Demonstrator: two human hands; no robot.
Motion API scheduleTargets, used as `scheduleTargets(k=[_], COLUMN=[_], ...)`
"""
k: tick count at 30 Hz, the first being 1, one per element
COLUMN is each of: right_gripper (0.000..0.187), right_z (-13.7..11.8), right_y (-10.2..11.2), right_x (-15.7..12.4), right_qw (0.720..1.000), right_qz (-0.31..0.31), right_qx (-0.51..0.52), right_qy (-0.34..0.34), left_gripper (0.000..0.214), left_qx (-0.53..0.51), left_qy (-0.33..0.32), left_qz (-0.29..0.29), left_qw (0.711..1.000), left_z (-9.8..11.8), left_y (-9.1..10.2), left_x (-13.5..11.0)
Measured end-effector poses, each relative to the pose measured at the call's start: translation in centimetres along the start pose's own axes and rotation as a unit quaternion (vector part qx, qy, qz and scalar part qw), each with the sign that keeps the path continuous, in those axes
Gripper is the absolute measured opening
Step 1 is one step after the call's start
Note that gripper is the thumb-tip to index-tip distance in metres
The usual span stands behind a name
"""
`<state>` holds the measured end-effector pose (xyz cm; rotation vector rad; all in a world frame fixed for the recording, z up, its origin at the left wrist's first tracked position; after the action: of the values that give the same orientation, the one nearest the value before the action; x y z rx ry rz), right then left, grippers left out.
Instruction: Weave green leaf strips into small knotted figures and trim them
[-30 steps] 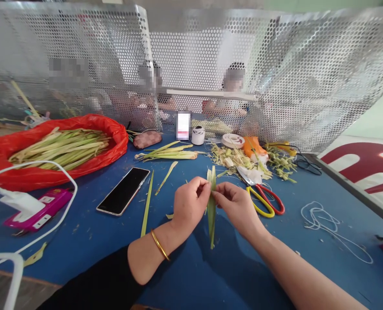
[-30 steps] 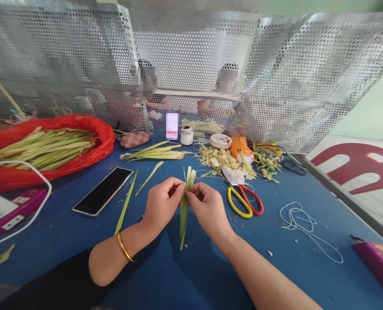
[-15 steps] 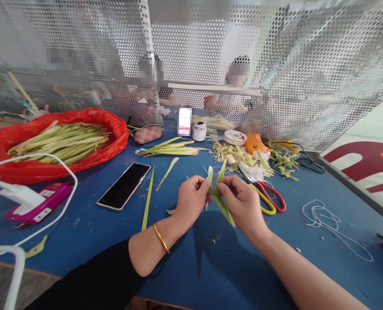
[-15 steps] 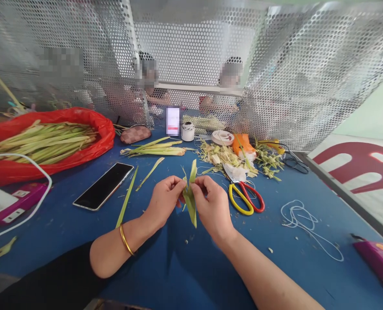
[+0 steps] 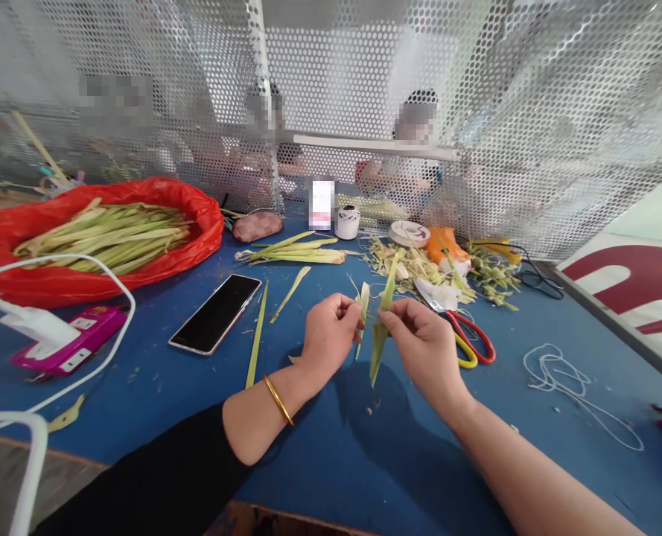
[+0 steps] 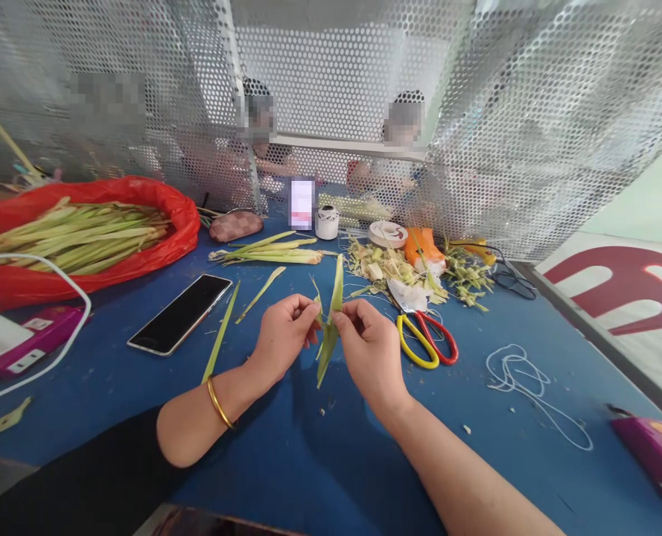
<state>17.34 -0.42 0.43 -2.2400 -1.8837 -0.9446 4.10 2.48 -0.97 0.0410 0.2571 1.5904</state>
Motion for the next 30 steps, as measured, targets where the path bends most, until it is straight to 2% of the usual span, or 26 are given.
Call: scheduleTargets(k=[9, 16, 20, 23, 26, 28, 30], right_gripper=[0.014, 0.016, 0.014, 0.013, 0.016, 0.019, 0.024], right_z=[-0.6, -1.6, -2.9, -3.6, -3.7, -3.2, -2.3], right_y=[0.5, 1.6, 3.0, 4.4, 5.5, 5.8, 5.6], right_x=[-0.3, -0.2, 0.5, 1.1, 1.7, 2.1, 2.5], right_qw=[0.988, 0.982, 0.965, 0.941, 0.925, 0.930, 0.943], right_qz=[0.071, 0.151, 0.202, 0.235, 0.265, 0.254, 0.216], right_qx=[-0.094, -0.005, 0.123, 0.219, 0.262, 0.263, 0.253], right_qy=[0.100, 0.113, 0.113, 0.104, 0.075, 0.037, -0.009], left_gripper=[0.020, 0.019, 0.022, 0.022, 0.023, 0.023, 0.022], left_qx=[0.007, 0.054, 0.095, 0.114, 0.136, 0.137, 0.108], left_qy=[-0.009, 0.011, 0.010, -0.001, -0.015, -0.010, 0.009], left_qz=[0.007, 0.025, 0.042, 0.060, 0.077, 0.080, 0.063], left_qw=[1.000, 0.998, 0.995, 0.992, 0.988, 0.987, 0.992], left_z=[-0.6, -0.8, -0.6, -0.6, -0.8, -0.7, -0.2], left_y=[0.0, 0.3, 0.8, 1.4, 1.9, 2.1, 2.3], left_x=[0.6, 1.1, 1.6, 2.1, 2.5, 2.7, 2.7])
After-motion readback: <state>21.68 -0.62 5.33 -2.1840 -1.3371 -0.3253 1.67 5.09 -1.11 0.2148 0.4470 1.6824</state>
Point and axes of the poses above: each hand's wrist, its own x-axis towards the middle knuckle, its own y-axis out of the back of the hand, z = x × y, the point moved 1 cm from there along x, towards the middle knuckle, and after that the axes turned 12 degrees about y, right-handed, at the moved point
